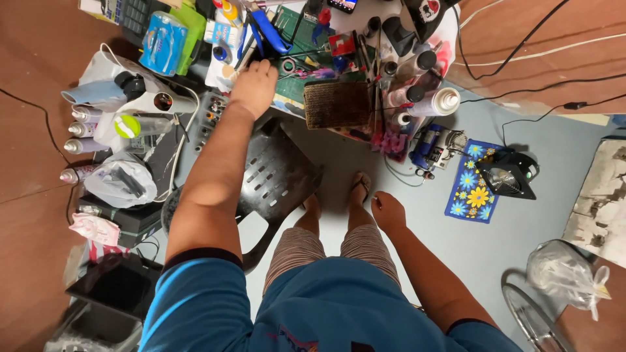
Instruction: Assembling small electrical components by connecting wires and LEDs, and applying spray paint to parts.
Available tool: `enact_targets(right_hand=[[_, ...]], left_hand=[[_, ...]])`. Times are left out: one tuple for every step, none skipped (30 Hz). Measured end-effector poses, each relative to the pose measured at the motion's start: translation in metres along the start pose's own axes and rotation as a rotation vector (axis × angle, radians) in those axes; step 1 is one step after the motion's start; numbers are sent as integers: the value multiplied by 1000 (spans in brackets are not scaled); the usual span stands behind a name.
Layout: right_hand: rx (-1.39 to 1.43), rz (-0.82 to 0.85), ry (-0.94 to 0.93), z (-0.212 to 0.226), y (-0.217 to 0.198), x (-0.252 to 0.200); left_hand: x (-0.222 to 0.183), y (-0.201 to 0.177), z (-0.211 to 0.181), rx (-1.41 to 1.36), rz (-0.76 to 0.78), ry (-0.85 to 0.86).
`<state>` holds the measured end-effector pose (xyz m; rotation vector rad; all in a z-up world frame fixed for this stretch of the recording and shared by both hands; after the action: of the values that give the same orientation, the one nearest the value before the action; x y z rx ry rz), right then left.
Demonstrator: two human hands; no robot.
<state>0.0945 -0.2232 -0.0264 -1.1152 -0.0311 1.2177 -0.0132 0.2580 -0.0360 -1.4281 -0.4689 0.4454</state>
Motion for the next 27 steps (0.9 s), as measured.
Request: enact_targets(right_hand=[[-1,-1,-2,-4,3,0],[-8,15,1,-8,7,0],[-14,27,6,-13,10,2],[-15,20,5,-18,12,2],[-63,6,-35,-23,15,-1],[-111,-8,-76,-27,17,-3],[-111,-11,-76,-28,17,-3],[-100,-15,-80,-28,17,-3],[-89,-16,-85,-28,18,-5],[-88,-17,-85,-27,18,-6],[-41,-16,-78,-26,19,-5],[6,-16,-72,-24,18,-4],[7,-17,-80,-5,7,-5],[89,-70,-97,15,-5,-8],[171,-124,-118,35,-17,-9],[172,-124,-130,41,-21,1],[269,-230,-175,49,-27,9],[368,-336,-220,57,-32,16],[372,-337,-227,78,-46,23],[620,-400,-349,101,-61,29],[873,-455,-474,125,-75,34],[881,-451,-484,156,-100,31],[942,-444,-613,189,-127,26],[1001,-435,-744,222,-154,21],[1005,-430,-759,232,-158,21],[1050,-454,-786,241,-162,21],[1093,-469,-815,251,-166,21]], left_hand=[[-1,-7,-2,0,-2,-2],[-1,-12,-4,-157,105,-26],[1,-17,-6,-314,209,-46],[3,0,-7,-314,204,-43],[1,16,-7,-311,163,-87],[-1,33,-7,-308,122,-130],[-1,34,-7,-308,119,-127],[-1,35,-6,-339,128,-144],[-4,35,-6,-369,138,-162],[-10,27,-7,-369,138,-161],[-14,17,-6,-416,136,-195],[-19,6,-5,-462,133,-229],[-30,-18,-10,-457,129,-234],[-43,-44,-15,-491,93,-284],[-55,-70,-18,-522,54,-336],[-70,-89,-26,-515,47,-342],[-86,-110,-32,-547,-29,-340],[-103,-130,-39,-578,-104,-338],[-116,-153,-50,-571,-108,-339],[-131,-178,-61,-568,-188,-324],[-148,-203,-71,-559,-268,-312],[-161,-216,-77,-548,-272,-315],[-173,-229,-83,-531,-327,-311],[-185,-243,-89,-514,-381,-305],[-194,-250,-89,-503,-391,-311],[-203,-257,-90,-476,-430,-307],[-213,-263,-92,-449,-471,-312]])
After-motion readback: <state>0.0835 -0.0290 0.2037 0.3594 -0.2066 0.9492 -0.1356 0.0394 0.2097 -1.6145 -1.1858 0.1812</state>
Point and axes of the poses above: each hand's wrist, its own x-axis towards the middle knuckle, its own y-axis out of the palm, z = x × y, the point moved 3 cm from there along x, towards the middle knuckle, and after that the axes turned 15 degrees about -y, right-handed, at the moved point
